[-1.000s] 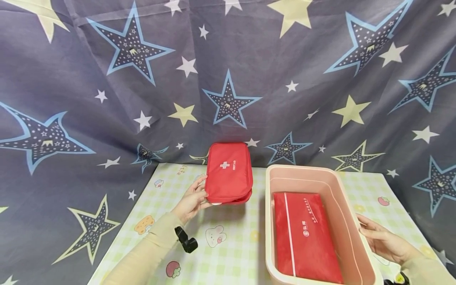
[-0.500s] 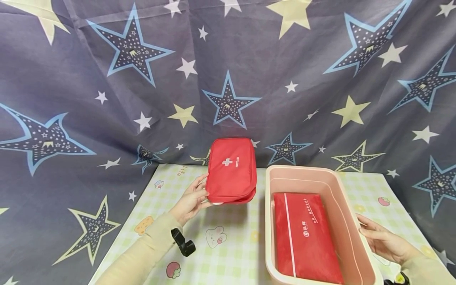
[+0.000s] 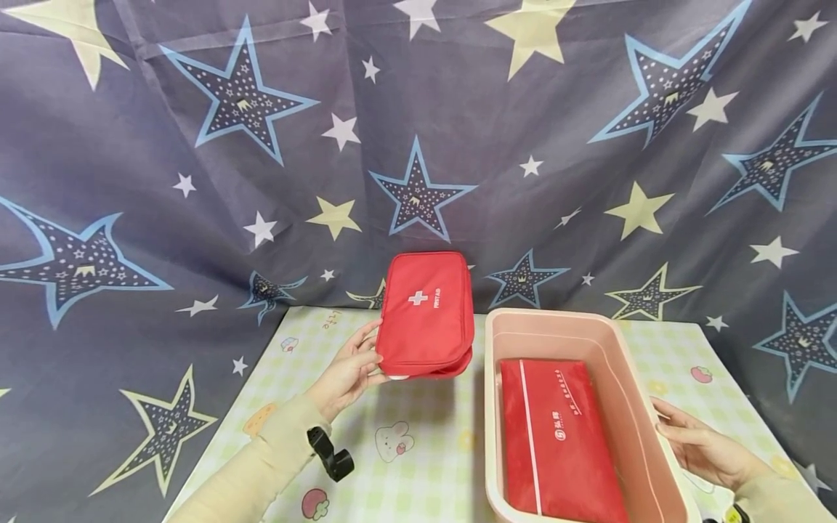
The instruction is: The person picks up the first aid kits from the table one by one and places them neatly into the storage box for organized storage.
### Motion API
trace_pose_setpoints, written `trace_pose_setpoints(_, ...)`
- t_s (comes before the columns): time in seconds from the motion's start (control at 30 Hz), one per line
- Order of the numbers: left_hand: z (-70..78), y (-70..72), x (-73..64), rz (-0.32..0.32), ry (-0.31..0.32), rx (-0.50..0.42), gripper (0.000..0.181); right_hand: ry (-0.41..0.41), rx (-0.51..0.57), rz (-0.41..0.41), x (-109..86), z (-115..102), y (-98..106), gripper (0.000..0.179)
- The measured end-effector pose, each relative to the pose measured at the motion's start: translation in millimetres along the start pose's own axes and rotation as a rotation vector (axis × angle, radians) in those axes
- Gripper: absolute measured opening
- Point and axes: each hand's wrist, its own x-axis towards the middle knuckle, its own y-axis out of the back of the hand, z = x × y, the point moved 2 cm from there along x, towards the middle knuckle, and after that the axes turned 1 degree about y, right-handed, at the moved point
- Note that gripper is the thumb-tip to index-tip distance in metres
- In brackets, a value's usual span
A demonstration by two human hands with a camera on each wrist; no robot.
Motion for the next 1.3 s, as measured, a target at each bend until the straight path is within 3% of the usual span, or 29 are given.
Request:
trace_pose_setpoints(0.5,10.5,-15.6,-7.2,-0.028,-0.031,-0.004,0.075,-0.007,0.002,0.004,0.1,-3.1,0.2,0.061)
trace_pose_setpoints(0.8,13.8,-26.3,-14.1,-0.08,-0.031,-0.033,0.075,-0.009,0.015,0.003,0.3,-0.7,0.5,0.061)
trace_pose_setpoints(1.3,21.0,-44.6,-27.7,-0.092,-0.011,-0.01,0.075,-0.008,0.014,0.016,0.6,1.2,-0.3,0.06)
